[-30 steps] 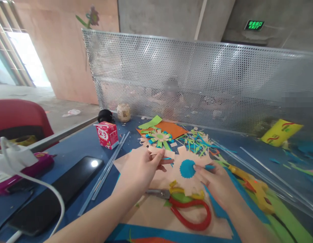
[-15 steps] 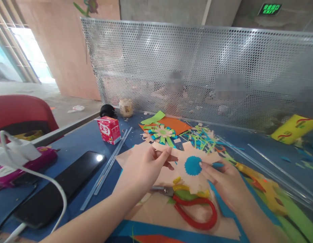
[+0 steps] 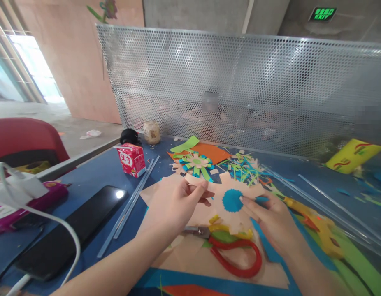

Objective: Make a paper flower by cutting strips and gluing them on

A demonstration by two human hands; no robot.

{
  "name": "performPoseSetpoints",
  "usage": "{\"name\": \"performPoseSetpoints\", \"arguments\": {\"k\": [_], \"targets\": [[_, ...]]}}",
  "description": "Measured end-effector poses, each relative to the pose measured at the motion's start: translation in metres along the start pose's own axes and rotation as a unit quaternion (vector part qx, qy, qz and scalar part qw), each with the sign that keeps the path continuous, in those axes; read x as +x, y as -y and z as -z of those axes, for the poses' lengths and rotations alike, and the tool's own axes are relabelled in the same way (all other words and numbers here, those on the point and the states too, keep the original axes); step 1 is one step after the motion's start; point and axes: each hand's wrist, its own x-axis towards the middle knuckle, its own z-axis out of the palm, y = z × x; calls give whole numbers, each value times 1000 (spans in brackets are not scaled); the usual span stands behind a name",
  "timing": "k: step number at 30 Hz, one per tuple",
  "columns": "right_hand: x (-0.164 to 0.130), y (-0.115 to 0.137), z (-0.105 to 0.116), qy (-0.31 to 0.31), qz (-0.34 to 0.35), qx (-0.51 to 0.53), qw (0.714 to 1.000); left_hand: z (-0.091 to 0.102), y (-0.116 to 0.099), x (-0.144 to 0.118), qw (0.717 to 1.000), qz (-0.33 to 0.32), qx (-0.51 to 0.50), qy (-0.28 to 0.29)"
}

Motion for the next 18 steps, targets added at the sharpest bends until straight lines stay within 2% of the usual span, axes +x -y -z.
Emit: {"name": "performPoseSetpoints", "arguments": {"k": [10,18], "targets": [[-1,3,-2,20,0,32,999,-3,-9,-5,998,21,-50,8],[-3,8,-4,36,-7,29,999,-3,-10,-5,999,20,-23,15]]}}
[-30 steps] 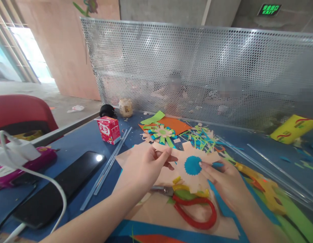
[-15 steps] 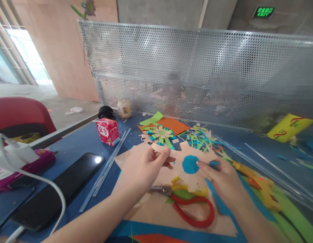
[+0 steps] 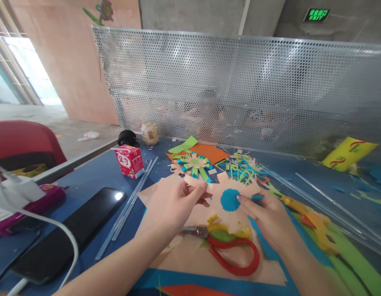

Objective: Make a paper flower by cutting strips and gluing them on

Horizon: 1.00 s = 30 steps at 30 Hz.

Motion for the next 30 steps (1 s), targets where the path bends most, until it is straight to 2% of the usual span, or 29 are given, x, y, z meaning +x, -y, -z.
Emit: {"name": "performPoseSetpoints", "arguments": {"k": [12,18,22,26,30], "targets": [[-1,3,-1,-21,4,-16,1000,4,8,3,1000,-27,4,11],[-2,4,-3,-25,17,-45,999,2,0,1,996,-60,66,31],[-3,7,-4,-28,30,-87,995,3,-1,1,988,-53,142,16],[-4,8,-3,-28,41,-121,991,3,6,5,992,-71,100,36],[-4,7,-3,-16,39,-109,993,3,12,7,994,-73,78,15]]}}
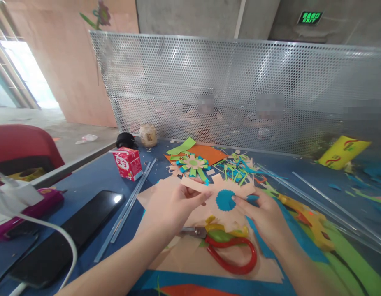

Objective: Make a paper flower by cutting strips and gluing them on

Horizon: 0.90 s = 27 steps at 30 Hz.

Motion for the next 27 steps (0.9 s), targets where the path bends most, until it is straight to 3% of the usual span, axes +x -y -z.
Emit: {"name": "performPoseSetpoints", "arguments": {"k": [6,14,22,27], "targets": [[0,3,-2,-7,14,-16,1000,0,-3,-1,999,1,-20,27],[0,2,-3,-1,33,-11,999,0,-10,-5,1000,7,7,-10],[0,3,-4,-5,45,-4,999,5,-9,-7,996,-34,77,-23],[-1,7,-4,8,51,-10,999,4,-11,-6,998,-22,52,-12]]}}
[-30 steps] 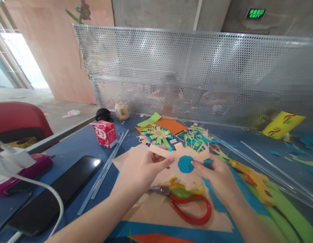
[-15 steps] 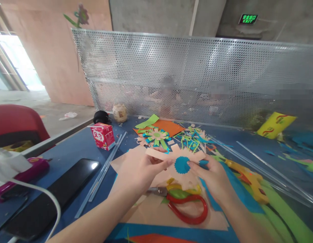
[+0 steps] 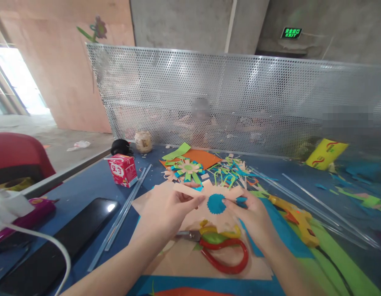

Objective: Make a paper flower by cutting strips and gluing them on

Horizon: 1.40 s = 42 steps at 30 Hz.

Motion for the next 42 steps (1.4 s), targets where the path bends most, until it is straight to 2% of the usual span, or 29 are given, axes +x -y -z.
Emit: {"name": "performPoseSetpoints", "arguments": {"k": [7,11,14,17,19,22,25,28,30,34,38,40,42], "targets": [[0,-1,0,-11,-6,9,1000,-3,-12,0,999,-8,-33,33],[1,-5,1,-25,2,15,1000,-4,-13,-1,999,14,-47,-19],[4,-9,3,-26,48,55,997,-2,-3,2,997,1,-57,-54],[7,-13,6,-17,105,96,990,1,7,5,996,-21,-75,-44],[8,-14,6,-14,111,125,986,2,8,5,997,-28,-56,-39],[8,-15,4,-46,42,188,980,2,1,2,998,-40,3,-47],[8,-15,0,-84,-45,267,959,-1,-6,-2,998,-51,25,18],[6,-15,-4,-51,-64,314,946,-6,-3,-3,992,-60,65,87],[4,-14,-5,-5,-60,315,947,-8,3,-2,988,-83,94,85],[-1,-9,-6,78,9,257,963,-3,13,1,971,-173,158,39],[-1,-4,1,124,127,70,982,9,14,4,943,-297,143,44],[2,-4,7,117,180,-31,976,17,13,5,908,-376,179,48],[7,-5,16,43,213,-146,965,23,13,6,860,-456,229,34]]}}
